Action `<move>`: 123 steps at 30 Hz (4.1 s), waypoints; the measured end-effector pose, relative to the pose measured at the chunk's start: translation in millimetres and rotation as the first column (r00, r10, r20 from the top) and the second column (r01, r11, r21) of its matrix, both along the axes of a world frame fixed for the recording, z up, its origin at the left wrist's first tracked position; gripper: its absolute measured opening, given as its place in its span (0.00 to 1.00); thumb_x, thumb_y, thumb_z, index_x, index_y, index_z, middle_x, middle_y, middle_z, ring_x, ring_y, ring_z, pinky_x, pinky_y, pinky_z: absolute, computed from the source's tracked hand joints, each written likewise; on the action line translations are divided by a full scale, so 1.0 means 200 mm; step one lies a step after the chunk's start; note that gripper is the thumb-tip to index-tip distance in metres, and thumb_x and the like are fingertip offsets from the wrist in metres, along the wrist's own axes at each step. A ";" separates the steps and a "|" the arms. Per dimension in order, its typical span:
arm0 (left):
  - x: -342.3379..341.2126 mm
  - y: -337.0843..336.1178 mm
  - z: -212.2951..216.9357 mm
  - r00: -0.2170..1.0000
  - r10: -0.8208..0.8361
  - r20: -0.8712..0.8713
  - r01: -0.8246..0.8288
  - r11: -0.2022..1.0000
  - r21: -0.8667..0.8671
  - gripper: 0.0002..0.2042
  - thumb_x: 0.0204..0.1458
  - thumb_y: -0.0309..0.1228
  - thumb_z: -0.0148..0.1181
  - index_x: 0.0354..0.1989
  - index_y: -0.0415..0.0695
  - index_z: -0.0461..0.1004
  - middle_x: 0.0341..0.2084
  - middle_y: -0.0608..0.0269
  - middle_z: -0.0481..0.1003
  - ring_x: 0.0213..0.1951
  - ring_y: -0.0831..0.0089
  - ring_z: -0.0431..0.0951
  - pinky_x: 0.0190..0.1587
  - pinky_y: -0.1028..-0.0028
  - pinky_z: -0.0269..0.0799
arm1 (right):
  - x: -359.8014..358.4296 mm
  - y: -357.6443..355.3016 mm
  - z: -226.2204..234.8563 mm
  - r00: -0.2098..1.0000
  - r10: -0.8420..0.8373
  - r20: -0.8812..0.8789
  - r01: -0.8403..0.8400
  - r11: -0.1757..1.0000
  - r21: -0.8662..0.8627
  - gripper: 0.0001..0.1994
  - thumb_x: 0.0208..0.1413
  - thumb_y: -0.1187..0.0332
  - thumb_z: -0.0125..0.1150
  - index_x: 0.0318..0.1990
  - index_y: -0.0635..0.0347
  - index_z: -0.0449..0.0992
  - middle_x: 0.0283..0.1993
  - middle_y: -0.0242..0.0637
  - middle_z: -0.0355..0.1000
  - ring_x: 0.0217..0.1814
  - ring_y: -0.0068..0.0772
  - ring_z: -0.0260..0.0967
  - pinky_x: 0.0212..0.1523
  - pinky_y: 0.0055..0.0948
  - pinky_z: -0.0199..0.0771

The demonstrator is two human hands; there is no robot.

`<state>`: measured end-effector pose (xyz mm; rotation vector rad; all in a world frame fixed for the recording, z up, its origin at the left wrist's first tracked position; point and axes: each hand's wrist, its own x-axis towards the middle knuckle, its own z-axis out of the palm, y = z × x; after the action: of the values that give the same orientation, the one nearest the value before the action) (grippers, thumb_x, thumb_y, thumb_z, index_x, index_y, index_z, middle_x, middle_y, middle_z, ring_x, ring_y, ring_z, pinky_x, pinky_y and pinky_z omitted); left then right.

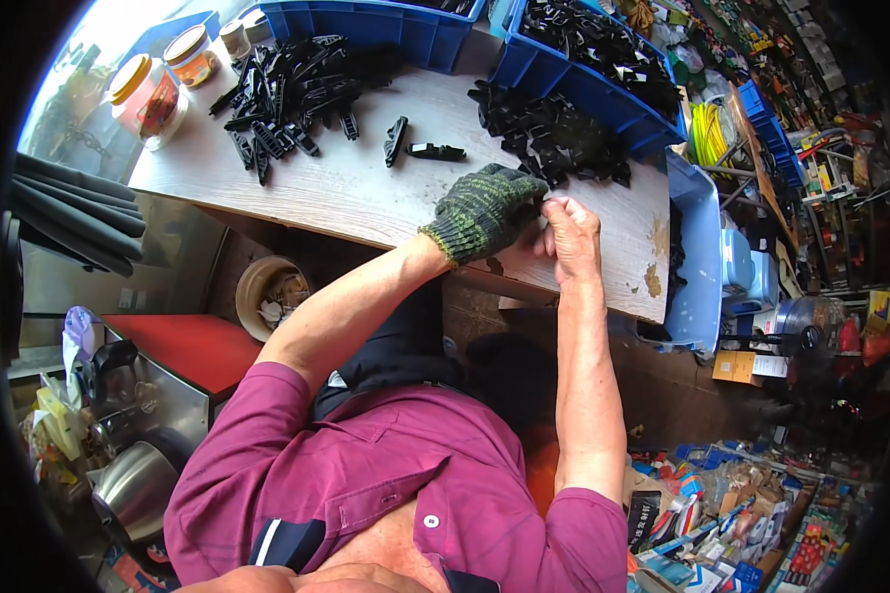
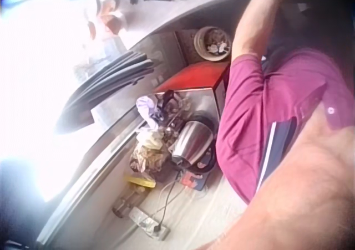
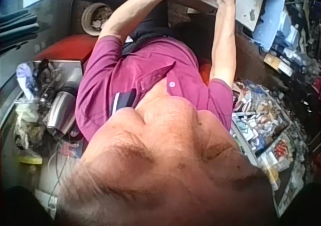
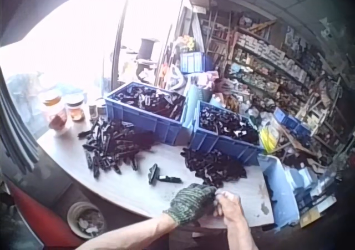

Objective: Inspect and sort small black plastic hardware components at a workshop workbench.

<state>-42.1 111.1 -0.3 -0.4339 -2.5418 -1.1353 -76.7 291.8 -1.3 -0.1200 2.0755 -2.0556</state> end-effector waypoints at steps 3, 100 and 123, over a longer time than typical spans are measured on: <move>-0.01 0.01 -0.02 1.000 -0.005 -0.023 0.006 0.999 0.051 0.14 0.49 0.35 0.65 0.45 0.48 0.78 0.39 0.55 0.79 0.44 0.53 0.77 0.46 0.56 0.74 | 0.00 0.00 -0.02 1.000 -0.002 -0.022 0.002 1.000 0.003 0.08 0.60 0.67 0.61 0.31 0.62 0.75 0.14 0.26 0.62 0.10 0.18 0.52 0.13 0.24 0.63; -0.17 -0.02 -0.06 0.966 0.228 -0.118 -0.242 0.962 -0.126 0.10 0.52 0.32 0.58 0.42 0.48 0.78 0.39 0.53 0.79 0.42 0.50 0.77 0.44 0.55 0.74 | 0.01 0.11 0.09 0.899 -0.419 0.125 0.419 0.908 0.028 0.17 0.52 0.66 0.72 0.45 0.63 0.72 0.14 0.25 0.60 0.11 0.22 0.62 0.17 0.31 0.79; 0.02 0.02 -0.04 0.986 0.158 -0.060 -0.159 0.987 -0.018 0.13 0.51 0.43 0.60 0.35 0.45 0.79 0.33 0.52 0.79 0.39 0.51 0.78 0.42 0.53 0.74 | 0.07 -0.16 0.00 0.977 -0.209 -0.033 0.210 0.977 0.023 0.10 0.57 0.62 0.69 0.35 0.57 0.79 0.16 0.20 0.63 0.12 0.12 0.50 0.14 0.18 0.46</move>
<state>-38.4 114.3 -7.7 -0.2609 -2.4903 -1.0218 -63.5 260.4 -1.7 0.0765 2.2175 -2.1547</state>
